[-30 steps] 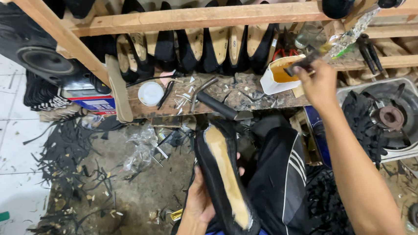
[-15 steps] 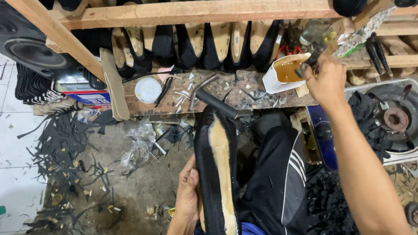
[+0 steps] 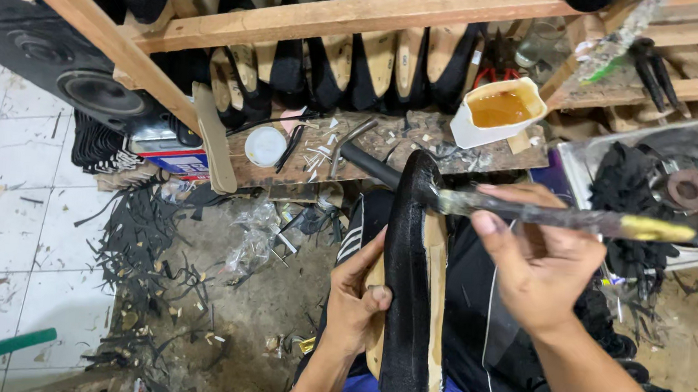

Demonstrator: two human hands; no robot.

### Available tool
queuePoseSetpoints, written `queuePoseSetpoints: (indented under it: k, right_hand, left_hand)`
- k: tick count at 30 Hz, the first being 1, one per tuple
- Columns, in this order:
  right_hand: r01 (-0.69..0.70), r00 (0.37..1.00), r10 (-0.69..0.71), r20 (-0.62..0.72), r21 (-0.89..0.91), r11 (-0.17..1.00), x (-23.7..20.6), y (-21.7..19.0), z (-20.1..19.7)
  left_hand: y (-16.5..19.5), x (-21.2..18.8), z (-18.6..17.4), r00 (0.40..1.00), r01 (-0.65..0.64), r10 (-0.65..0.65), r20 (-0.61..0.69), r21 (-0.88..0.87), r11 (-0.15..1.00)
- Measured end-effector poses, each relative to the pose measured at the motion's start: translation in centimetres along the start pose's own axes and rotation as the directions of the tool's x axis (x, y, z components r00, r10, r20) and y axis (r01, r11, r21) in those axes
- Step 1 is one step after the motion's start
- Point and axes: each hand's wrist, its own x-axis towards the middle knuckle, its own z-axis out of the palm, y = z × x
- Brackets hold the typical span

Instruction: The person holds a black fabric shoe upper on a last and brushes glue along its inner edge using a brush, dipping the brush into a glue container on the workbench. They rotate the shoe to coat different sections, briefly place the shoe on a rack, then resume brushing the edge.

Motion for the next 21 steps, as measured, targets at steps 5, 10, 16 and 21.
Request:
queuePoseSetpoints:
  k: [5,10,16,21]
  right_hand:
    - [0.070,0.995,-0.062,0.084,-0.092,0.993,0.1,-3.9,1.0]
    - [0.088,0.991,-0.062,0.118,-0.225,0.970,1.1,-5.4,0.1]
    - [0.159,0.962,-0.116,0.248,-0.160,0.974,1.5,-5.7,-0.9]
    - [0.248,0.953,-0.174,0.249,-0.303,0.920,1.6,-5.6,-1.3]
  left_hand:
    - [0.7,-0.5,0.4,1.000,-0.015,0.015,0.011,0.010,1.000]
    - [1.2,-1.2,-0.2,0.998,-0.032,0.025,0.050,0.140,0.990]
    - [1.9,-1.7,-0.1,0.996,-0.030,0.018,0.089,0.133,0.991]
    - [2.3,-2.2,0.3,0.993,-0.018,-0.003,0.119,0.177,0.984]
